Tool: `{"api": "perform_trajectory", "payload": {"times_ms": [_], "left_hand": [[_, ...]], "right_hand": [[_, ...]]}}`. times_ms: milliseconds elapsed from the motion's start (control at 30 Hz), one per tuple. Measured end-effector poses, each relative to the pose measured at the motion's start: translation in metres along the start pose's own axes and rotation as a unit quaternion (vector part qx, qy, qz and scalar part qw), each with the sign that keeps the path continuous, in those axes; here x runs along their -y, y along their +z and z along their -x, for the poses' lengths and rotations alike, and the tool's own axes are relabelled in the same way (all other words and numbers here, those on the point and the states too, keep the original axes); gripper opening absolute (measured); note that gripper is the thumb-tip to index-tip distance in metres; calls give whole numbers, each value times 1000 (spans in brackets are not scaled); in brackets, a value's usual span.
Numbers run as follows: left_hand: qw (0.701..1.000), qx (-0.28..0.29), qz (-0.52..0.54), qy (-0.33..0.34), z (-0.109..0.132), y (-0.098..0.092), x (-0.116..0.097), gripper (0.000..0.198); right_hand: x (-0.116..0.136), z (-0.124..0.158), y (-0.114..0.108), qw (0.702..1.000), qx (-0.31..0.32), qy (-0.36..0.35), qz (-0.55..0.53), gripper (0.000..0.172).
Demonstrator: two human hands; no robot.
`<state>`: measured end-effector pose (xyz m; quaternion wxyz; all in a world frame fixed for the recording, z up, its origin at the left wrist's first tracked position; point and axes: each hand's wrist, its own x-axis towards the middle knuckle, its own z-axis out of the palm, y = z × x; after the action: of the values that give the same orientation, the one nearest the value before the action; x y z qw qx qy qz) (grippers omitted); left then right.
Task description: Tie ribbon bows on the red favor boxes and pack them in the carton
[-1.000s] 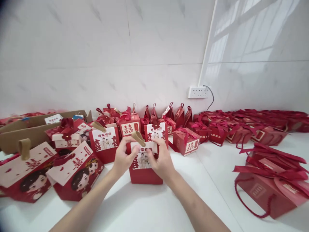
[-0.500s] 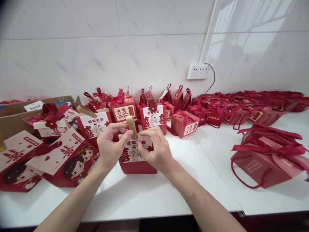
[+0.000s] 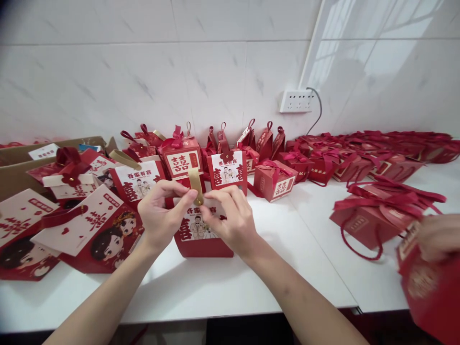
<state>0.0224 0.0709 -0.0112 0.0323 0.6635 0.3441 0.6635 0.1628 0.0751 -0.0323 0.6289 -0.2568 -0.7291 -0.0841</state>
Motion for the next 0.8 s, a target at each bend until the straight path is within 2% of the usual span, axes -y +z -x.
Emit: {"api": "perform_trajectory", "payload": {"times_ms": [367, 467, 633, 800], "left_hand": [[1000, 6, 8, -15, 1, 0, -1, 10], [999, 20, 25, -26, 1, 0, -1, 10], [998, 38, 37, -30, -2, 0, -2, 10], [990, 89, 73, -81, -4, -4, 0, 7]], "right_hand": [[-2, 1, -3, 999, 23, 35, -14, 9], [-3, -4, -7, 992, 54, 90, -63, 2], [-4, -12, -12, 967, 112, 179, -145, 10], [-7, -13, -13, 929, 153, 266, -206, 12]]}}
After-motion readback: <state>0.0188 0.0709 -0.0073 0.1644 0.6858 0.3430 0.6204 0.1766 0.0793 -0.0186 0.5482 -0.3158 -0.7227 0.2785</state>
